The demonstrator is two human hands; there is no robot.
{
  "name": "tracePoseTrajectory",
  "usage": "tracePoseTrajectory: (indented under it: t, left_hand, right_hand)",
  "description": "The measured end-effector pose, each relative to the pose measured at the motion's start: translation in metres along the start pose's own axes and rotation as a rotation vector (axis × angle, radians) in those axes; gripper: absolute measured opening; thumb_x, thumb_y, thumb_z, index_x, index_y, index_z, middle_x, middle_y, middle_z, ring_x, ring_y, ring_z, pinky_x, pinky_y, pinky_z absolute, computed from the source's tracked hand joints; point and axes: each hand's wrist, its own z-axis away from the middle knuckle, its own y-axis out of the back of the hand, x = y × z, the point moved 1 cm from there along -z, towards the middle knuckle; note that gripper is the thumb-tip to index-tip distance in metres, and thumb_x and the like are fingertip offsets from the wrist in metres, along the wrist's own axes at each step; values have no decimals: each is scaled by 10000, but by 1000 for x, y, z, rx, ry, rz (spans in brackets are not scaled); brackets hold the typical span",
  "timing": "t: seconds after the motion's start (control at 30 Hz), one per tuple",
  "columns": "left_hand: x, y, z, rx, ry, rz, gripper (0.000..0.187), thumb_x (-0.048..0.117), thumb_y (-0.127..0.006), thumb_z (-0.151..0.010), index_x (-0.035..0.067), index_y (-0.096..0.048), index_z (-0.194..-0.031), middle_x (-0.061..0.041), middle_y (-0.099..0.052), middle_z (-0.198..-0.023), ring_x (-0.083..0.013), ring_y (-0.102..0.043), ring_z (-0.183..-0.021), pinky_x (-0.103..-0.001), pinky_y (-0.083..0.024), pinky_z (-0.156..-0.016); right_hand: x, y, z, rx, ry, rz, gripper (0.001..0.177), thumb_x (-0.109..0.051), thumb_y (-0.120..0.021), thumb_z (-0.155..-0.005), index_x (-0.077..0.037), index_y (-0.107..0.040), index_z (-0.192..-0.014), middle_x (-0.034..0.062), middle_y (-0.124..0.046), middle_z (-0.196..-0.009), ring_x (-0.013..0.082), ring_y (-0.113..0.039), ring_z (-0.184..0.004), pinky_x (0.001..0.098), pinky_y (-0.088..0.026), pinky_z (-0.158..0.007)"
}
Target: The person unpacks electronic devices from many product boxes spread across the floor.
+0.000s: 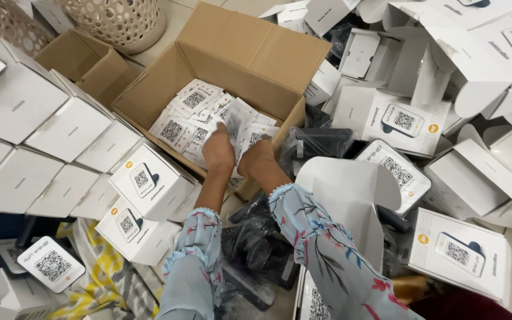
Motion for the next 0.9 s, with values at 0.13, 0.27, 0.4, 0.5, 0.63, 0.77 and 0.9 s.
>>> tracePoseTrajectory:
  t: [0.13,0.27,0.4,0.5,0.63,0.77,0.9]
  left_hand:
    - [39,86,60,295,209,423,162,99,-453,-1119,-16,-524,-1208,-237,-700,-989,-424,-681,-927,-542,-493,-804]
    - [48,137,146,499,149,732,193,84,-451,-1102,-47,-529,-1221,-212,-621,-1045,-310,-623,-886,-442,-491,-793]
    - [35,156,237,538,196,1140,184,87,-551,-1080,-31,-527,-1219,-104,-658,-1085,-169,-618,-993,-324,-505,-909]
    - [35,159,290,402,402,1220,255,88,-560,-1039,23,-562,-1286,-103,-657,-1081,-147,-625,-937,-298,-533,-819]
    - [33,74,338,-85,448,1291,242,70,-601,-992,6,-661,-1218,-122,-751,-1045,-173,-707,-870,-317,-590,-737]
    - [70,28,375,-546,98,1098,361,43,-735,-865,34,-658,-1218,-112,-744,-1013,-182,-728,-877,-316,-611,-757]
    - [99,51,401,-496,-60,690,462,104,-813,-799,45,-648,-1228,-162,-703,-1002,-313,-700,-901,-406,-564,-787]
  right_hand:
    - [-13,-4,27,197,-102,52,445,-362,-487,-977,-139,-695,-1302,102,-595,-1420,334,-419,-1430,624,-61,-1161]
    - [-18,7,72,302,69,-180,503,-381,-480,-969,-155,-646,-1387,147,-607,-1421,345,-477,-1384,629,-2,-1198]
    - [-19,-27,96,335,503,-822,492,-370,-520,-1035,-49,-602,-1398,191,-633,-1399,350,-631,-1256,485,-492,-1111]
    - [4,-45,224,462,516,-1535,504,-371,-448,-1083,-55,-527,-1468,162,-690,-1378,282,-689,-1224,396,-530,-1044]
    - [7,-104,353,453,264,-1868,501,-385,-476,-1045,-96,-514,-1453,146,-679,-1353,248,-704,-1154,375,-574,-941]
    - [-7,-202,402,721,-22,-1254,640,-256,-728,-897,-98,-499,-1473,205,-625,-1353,326,-639,-1210,425,-515,-995]
    - [-19,-235,416,630,-271,-960,773,-259,-789,-819,-125,-460,-1504,229,-523,-1369,408,-509,-1283,445,-435,-1093]
